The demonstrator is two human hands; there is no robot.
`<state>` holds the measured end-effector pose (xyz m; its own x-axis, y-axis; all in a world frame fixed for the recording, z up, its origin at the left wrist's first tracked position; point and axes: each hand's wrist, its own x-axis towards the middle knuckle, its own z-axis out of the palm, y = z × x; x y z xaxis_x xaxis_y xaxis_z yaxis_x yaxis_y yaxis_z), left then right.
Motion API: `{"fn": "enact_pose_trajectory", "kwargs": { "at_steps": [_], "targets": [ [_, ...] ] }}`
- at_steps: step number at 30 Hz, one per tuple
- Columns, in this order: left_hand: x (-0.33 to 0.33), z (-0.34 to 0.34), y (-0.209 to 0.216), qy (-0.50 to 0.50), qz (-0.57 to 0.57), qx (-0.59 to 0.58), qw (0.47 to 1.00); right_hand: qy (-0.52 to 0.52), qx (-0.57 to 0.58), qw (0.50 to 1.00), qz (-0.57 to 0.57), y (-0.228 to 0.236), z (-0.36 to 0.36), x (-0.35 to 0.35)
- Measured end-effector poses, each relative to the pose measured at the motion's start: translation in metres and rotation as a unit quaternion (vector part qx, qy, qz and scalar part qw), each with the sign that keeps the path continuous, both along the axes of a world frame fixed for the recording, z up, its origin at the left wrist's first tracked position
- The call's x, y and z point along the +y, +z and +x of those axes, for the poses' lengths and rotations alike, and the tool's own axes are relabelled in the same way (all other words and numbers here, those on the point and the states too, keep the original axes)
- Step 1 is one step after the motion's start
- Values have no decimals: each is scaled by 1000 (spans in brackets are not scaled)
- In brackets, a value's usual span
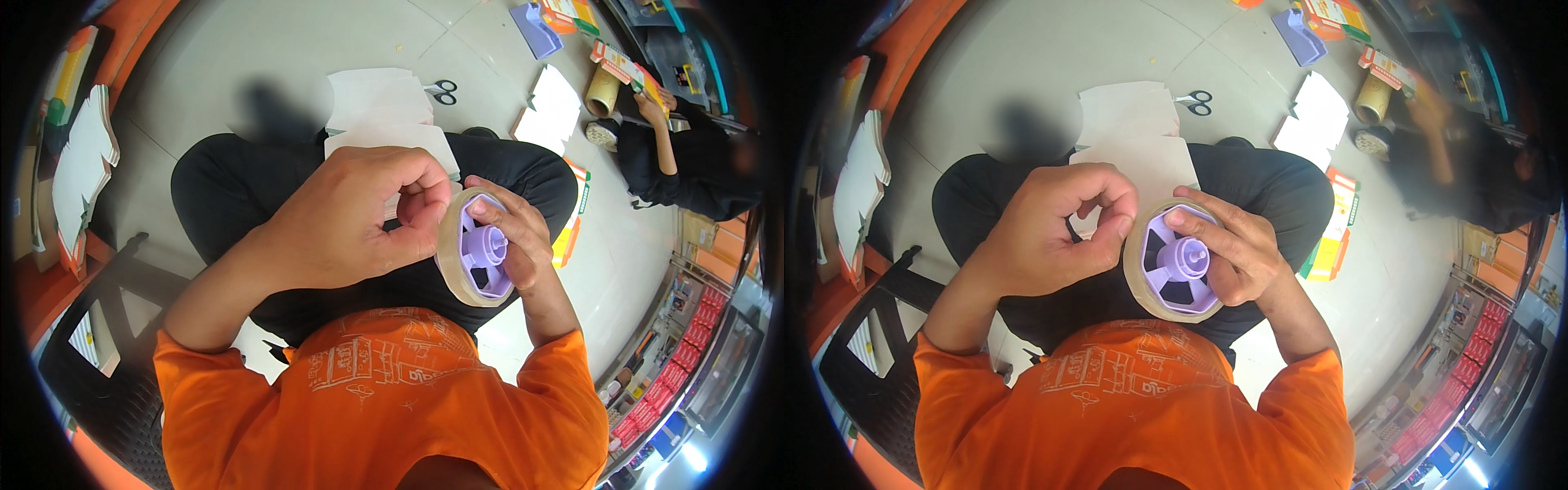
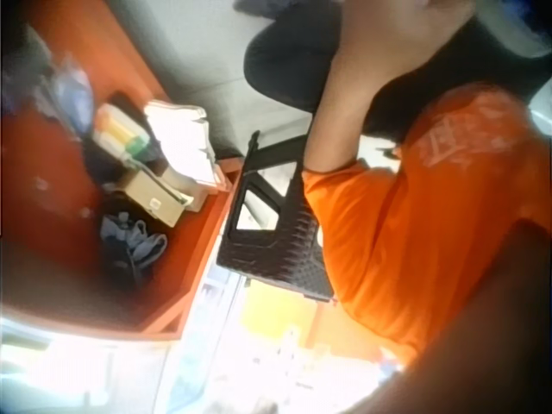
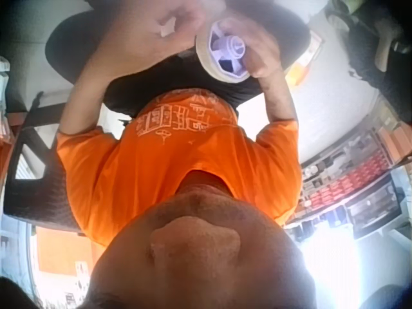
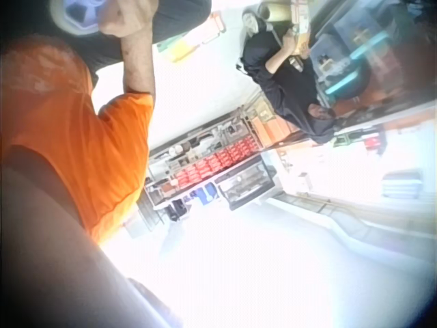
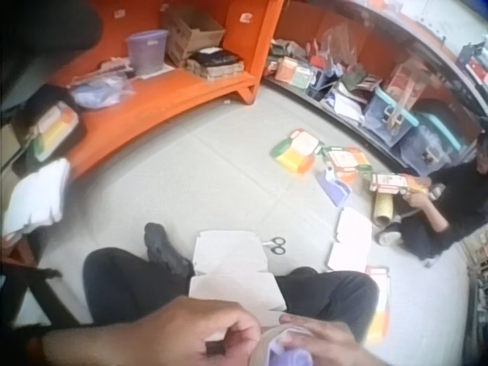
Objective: The person sits on the floor and assembles white paper boxes by applying clear tape to the edges and folding the flaps. They use scissors to cut the tape and handle multiple box pieces, stacking them as they are completed.
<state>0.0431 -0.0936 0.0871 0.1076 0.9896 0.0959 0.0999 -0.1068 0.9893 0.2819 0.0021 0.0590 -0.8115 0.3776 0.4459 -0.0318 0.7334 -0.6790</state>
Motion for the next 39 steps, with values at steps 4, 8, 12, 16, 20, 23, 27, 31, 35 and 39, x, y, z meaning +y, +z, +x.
{"fn": "enact_pose_trajectory", "kwargs": {
  "at_steps": [4,8,12,16,20,23,27,31,35,39],
  "targets": [
    [-3,4,-11,11,-41,-100,994,-17,12,1000,6,-6,-1,2],
    [-4,1,-7,32,-56,-100,993,-32,19,999,33,-5,-3,3],
    [0,-9,1,6,-27,0,1000,-32,1,999,28,-4,1,2],
    [3,-8,3,-4,-42,-11,999,-19,0,1000,20,-5,3,1],
    [5,-4,-1,-5,-27,-23,999,-3,8,999,37,-3,-1,2],
    [4,-5,2,-36,-51,-27,998,-14,9,1000,8,0,-2,-1],
    [-1,-2,-5,-17,-23,-65,997,-20,11,999,36,-3,-2,1],
    [0,-1,-5,25,-26,-66,997,-26,18,998,45,-5,-3,3],
    [3,-13,-1,0,16,25,1000,-27,7,998,62,-6,0,2],
    [5,-16,6,-13,-3,35,999,-18,6,999,51,-5,0,1]
  ]
}}
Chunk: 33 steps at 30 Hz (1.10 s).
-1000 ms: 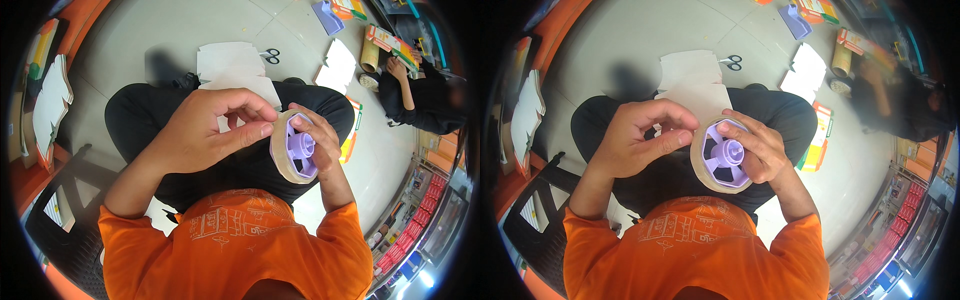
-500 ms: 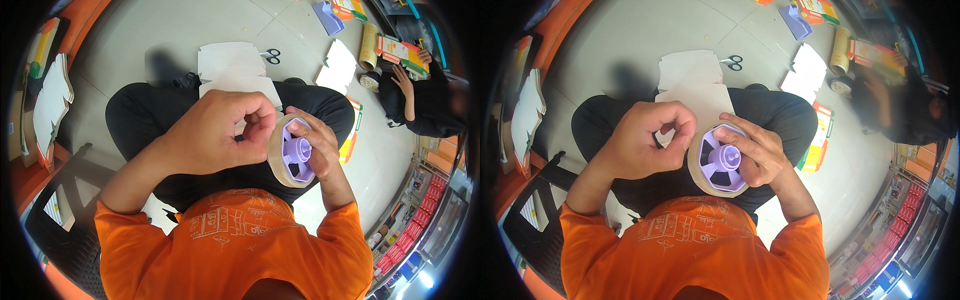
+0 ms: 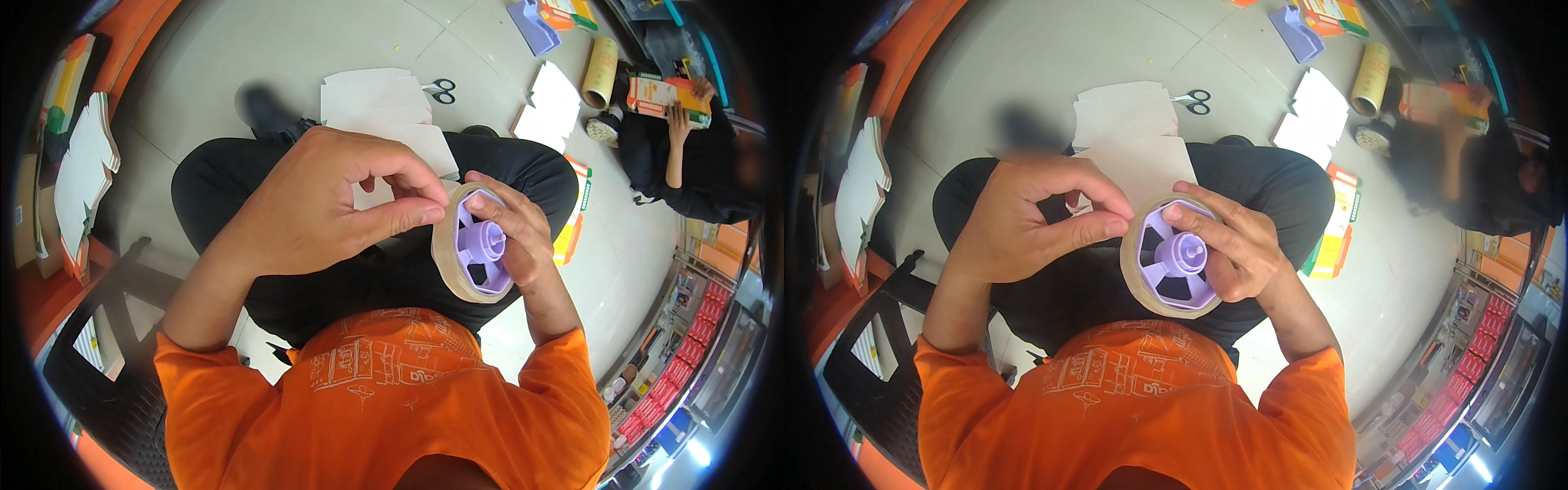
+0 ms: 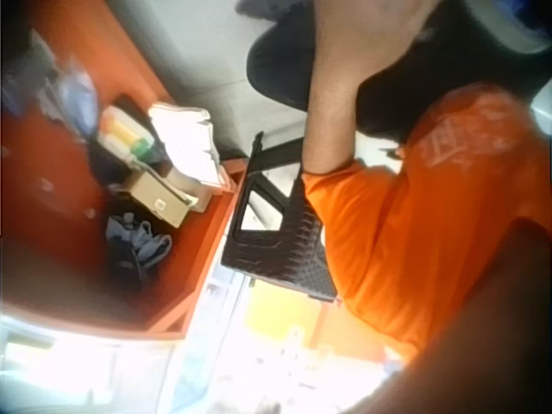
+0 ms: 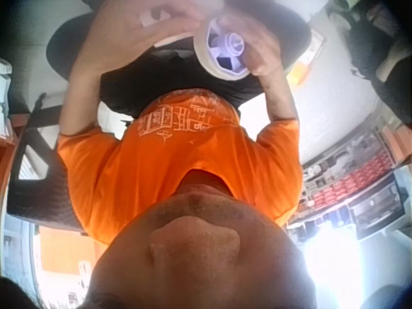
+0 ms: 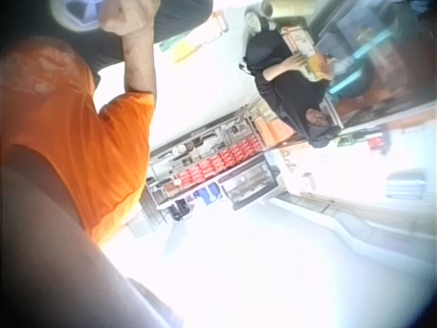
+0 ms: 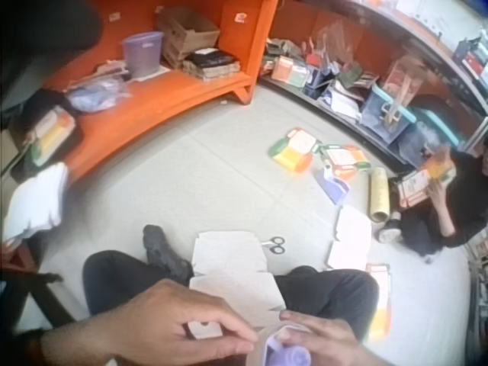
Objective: The person sits on the floor and assembles white paper boxes by applying clear tape to the edges and folding the flaps. They use scissors to cut the tape and handle multiple box pieces, stacking them as they are completed.
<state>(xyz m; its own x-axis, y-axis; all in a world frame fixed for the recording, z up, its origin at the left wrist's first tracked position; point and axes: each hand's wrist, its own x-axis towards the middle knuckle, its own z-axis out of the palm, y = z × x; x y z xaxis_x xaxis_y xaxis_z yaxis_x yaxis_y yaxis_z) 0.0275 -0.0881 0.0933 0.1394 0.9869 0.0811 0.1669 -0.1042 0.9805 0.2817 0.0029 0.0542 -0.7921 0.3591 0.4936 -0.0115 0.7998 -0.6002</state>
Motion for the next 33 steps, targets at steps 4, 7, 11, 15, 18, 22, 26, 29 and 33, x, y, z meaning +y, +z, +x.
{"fn": "enact_pose_trajectory", "kwargs": {
  "at_steps": [4,7,11,15,18,22,26,29,33],
  "targets": [
    [3,2,1,-12,5,-18,1000,9,1,1000,4,1,-1,1],
    [5,3,-1,-28,6,-27,999,19,-4,1000,5,2,-1,1],
    [5,7,-4,-43,-1,-33,999,27,-1,1000,0,3,-2,2],
    [4,11,-8,-37,-1,-44,998,23,1,1000,17,0,-2,3],
    [4,12,-11,-30,-5,-48,998,7,1,1000,8,-3,-3,2],
    [4,7,-13,-6,-95,-161,982,-25,-7,999,33,-4,-4,3],
    [10,-3,-14,24,-133,-172,976,-39,-2,998,38,-8,-1,6],
    [11,-2,-22,-11,-114,-133,984,-39,10,998,43,-7,-4,6],
    [14,-1,-14,-4,-141,-66,988,-40,6,997,60,-9,-6,3]
  ]
}}
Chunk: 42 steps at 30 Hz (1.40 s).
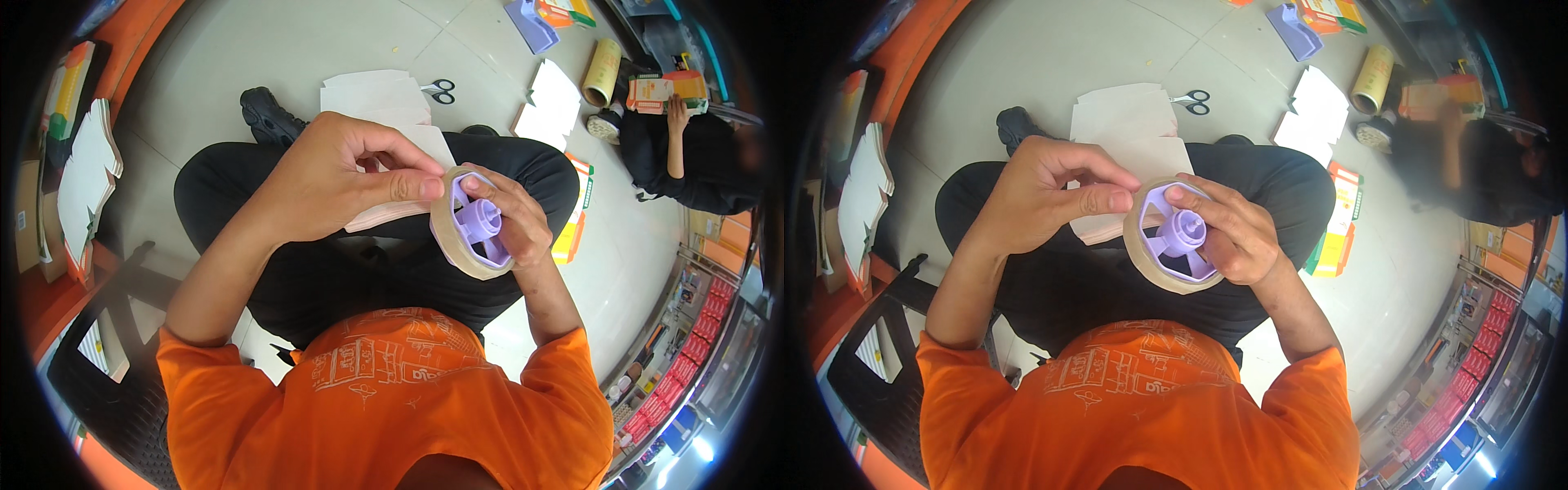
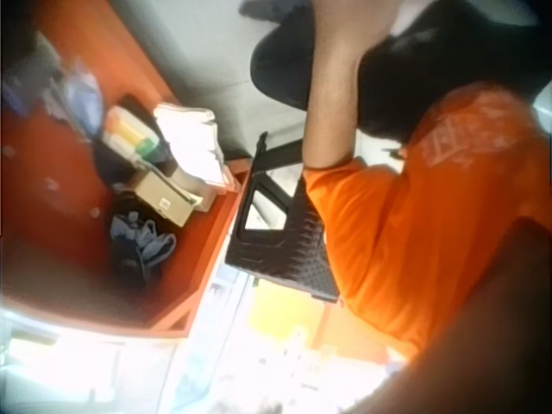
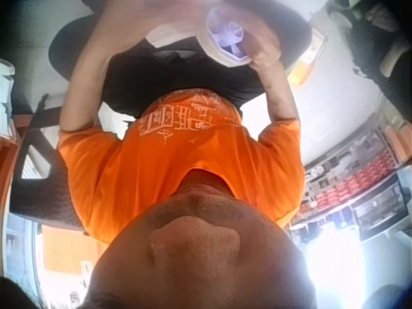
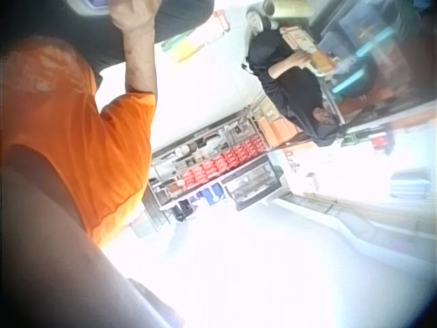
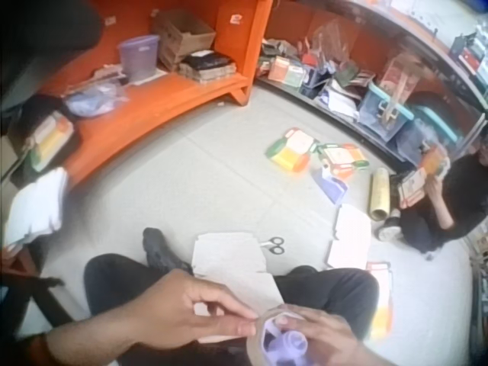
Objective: The person sits on the floor and assembles white paper boxes by applying clear tape to the edges and folding the flaps. They use scissors to cut the tape and handle multiple box pieces, stacking them as they are completed.
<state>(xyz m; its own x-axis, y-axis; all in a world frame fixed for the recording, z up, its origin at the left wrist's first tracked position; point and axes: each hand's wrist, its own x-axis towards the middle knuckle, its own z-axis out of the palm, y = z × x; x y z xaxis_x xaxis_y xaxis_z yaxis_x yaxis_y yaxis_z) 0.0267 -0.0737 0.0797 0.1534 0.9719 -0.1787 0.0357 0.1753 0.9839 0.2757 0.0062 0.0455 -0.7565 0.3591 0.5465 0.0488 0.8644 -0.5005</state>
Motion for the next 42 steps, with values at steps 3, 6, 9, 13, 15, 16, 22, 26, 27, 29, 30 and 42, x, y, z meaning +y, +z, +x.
{"fn": "enact_pose_trajectory", "kwargs": {
  "at_steps": [3,6,9,13,15,16,22,26,27,29,30,42],
  "targets": [
    [-1,0,5,0,4,21,1000,9,-8,1000,-4,-1,2,1],
    [-4,2,6,-6,11,39,999,35,-4,998,-42,-1,6,1],
    [-8,1,-3,-15,37,75,996,58,21,997,-41,-8,6,-1],
    [-8,-5,-8,-43,-16,73,996,46,30,998,-16,-20,1,-9],
    [-8,-7,-13,-45,-62,47,996,39,41,998,-37,-22,-2,-12],
    [-7,-9,-13,-46,-77,25,996,32,47,997,-46,-25,0,-12],
    [1,-21,-21,-68,-104,-15,992,19,17,998,-50,-30,7,-13],
    [5,-20,-24,-71,-140,-60,986,7,14,998,-66,-29,8,-12],
    [5,-20,-28,-84,-147,-77,983,7,12,998,-61,-28,8,-12],
    [0,-10,-39,-69,-118,-110,984,9,8,999,-53,-29,8,-12],
    [-1,-6,-42,-61,-104,-127,985,8,10,998,-55,-29,8,-12],
    [-10,-17,-15,-61,-120,100,986,-19,-45,998,-26,-26,13,-41]
  ]
}}
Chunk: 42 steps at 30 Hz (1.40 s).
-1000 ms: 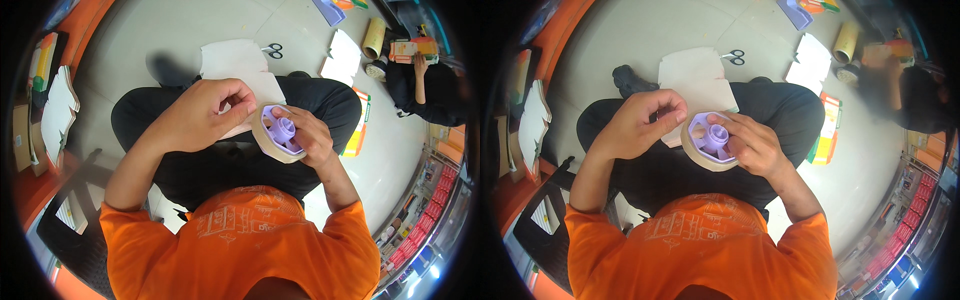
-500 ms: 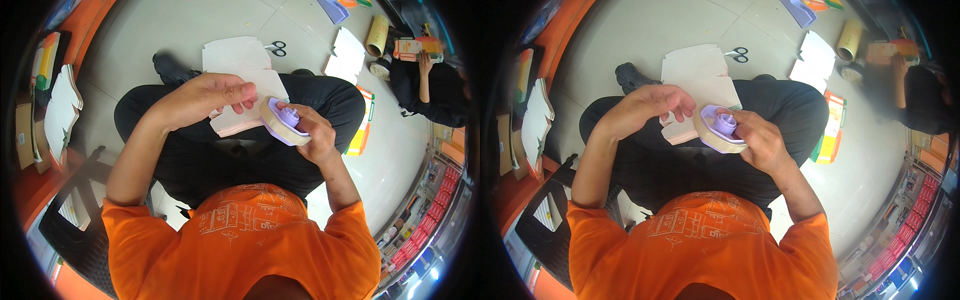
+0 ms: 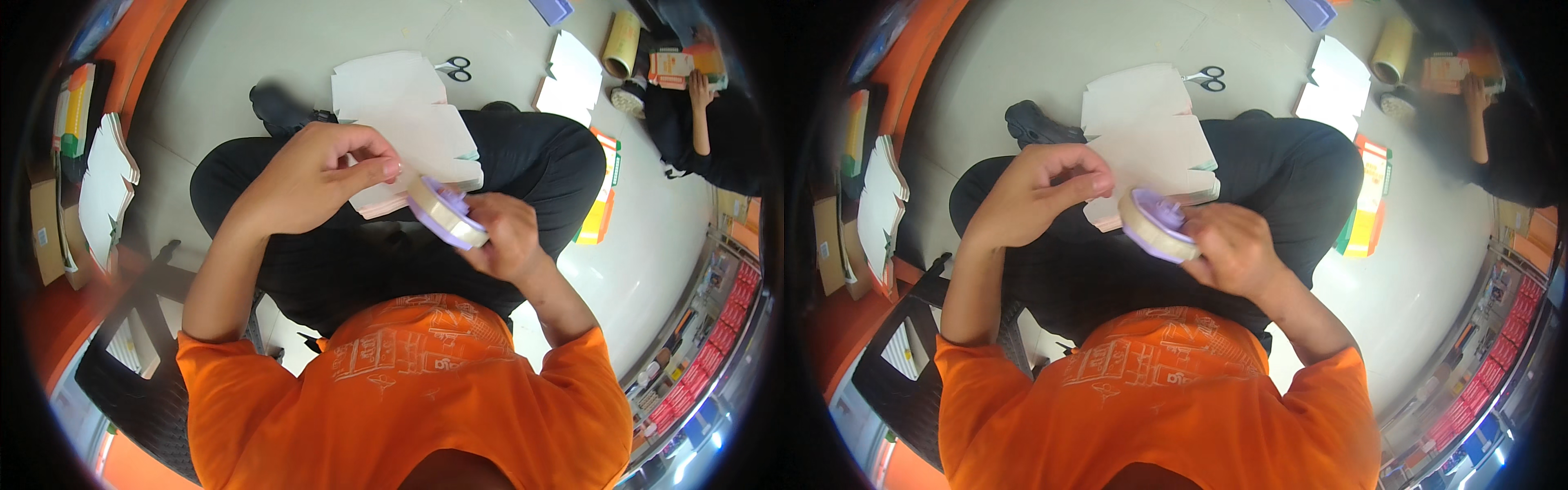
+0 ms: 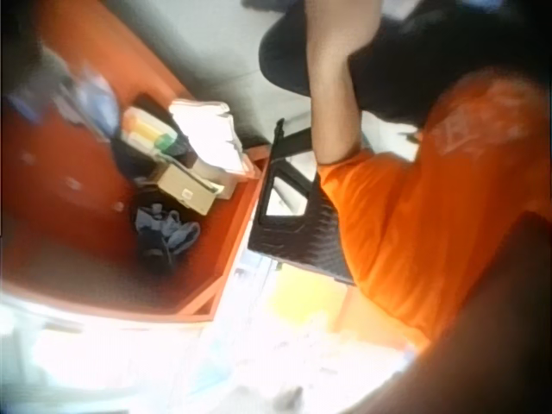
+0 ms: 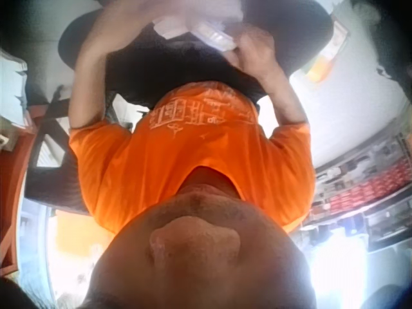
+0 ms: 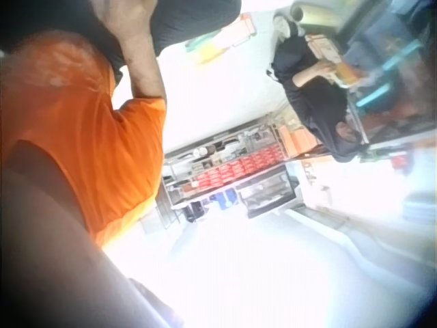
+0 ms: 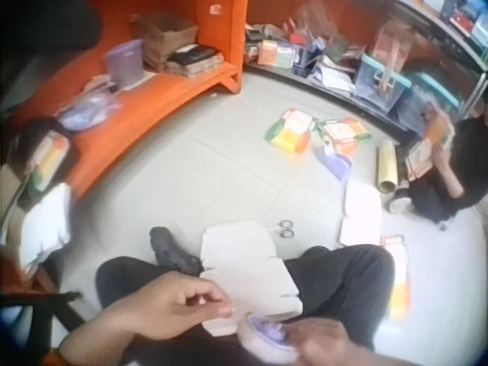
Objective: The person sits on the floor and assembles white paper boxes by applying clear tape to the edges and folding the flaps. They use scissors to cut the tape and handle multiple box pieces, stacking them as they are completed.
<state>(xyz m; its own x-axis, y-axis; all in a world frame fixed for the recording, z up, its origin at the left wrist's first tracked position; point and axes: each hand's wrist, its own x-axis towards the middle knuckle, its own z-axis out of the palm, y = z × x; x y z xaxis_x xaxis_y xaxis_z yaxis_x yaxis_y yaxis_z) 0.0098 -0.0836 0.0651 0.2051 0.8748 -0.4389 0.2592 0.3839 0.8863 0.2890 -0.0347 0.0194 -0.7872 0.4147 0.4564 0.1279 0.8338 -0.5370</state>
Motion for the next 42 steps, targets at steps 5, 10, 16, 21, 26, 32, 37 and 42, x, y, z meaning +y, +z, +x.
{"fn": "enact_pose_trajectory", "kwargs": {
  "at_steps": [5,10,16,21,26,32,37,42],
  "targets": [
    [-25,-14,13,64,55,13,996,-15,2,997,-81,-2,-11,-39],
    [-30,-16,59,46,168,31,984,-39,71,958,-274,1,-36,-55],
    [-25,-20,103,46,251,289,923,-228,102,632,-734,-30,-25,-81],
    [7,-64,83,72,199,391,896,-302,110,570,-756,-45,-41,-63],
    [37,-110,42,64,203,445,870,-302,188,572,-739,-50,-72,-48],
    [75,-157,17,56,229,554,798,-327,244,607,-681,-45,-74,-43],
    [96,-175,7,55,235,642,728,-270,209,665,-665,-36,-45,-9],
    [99,-184,-35,268,89,329,901,-193,178,716,-647,-8,-31,36]
  ]
}}
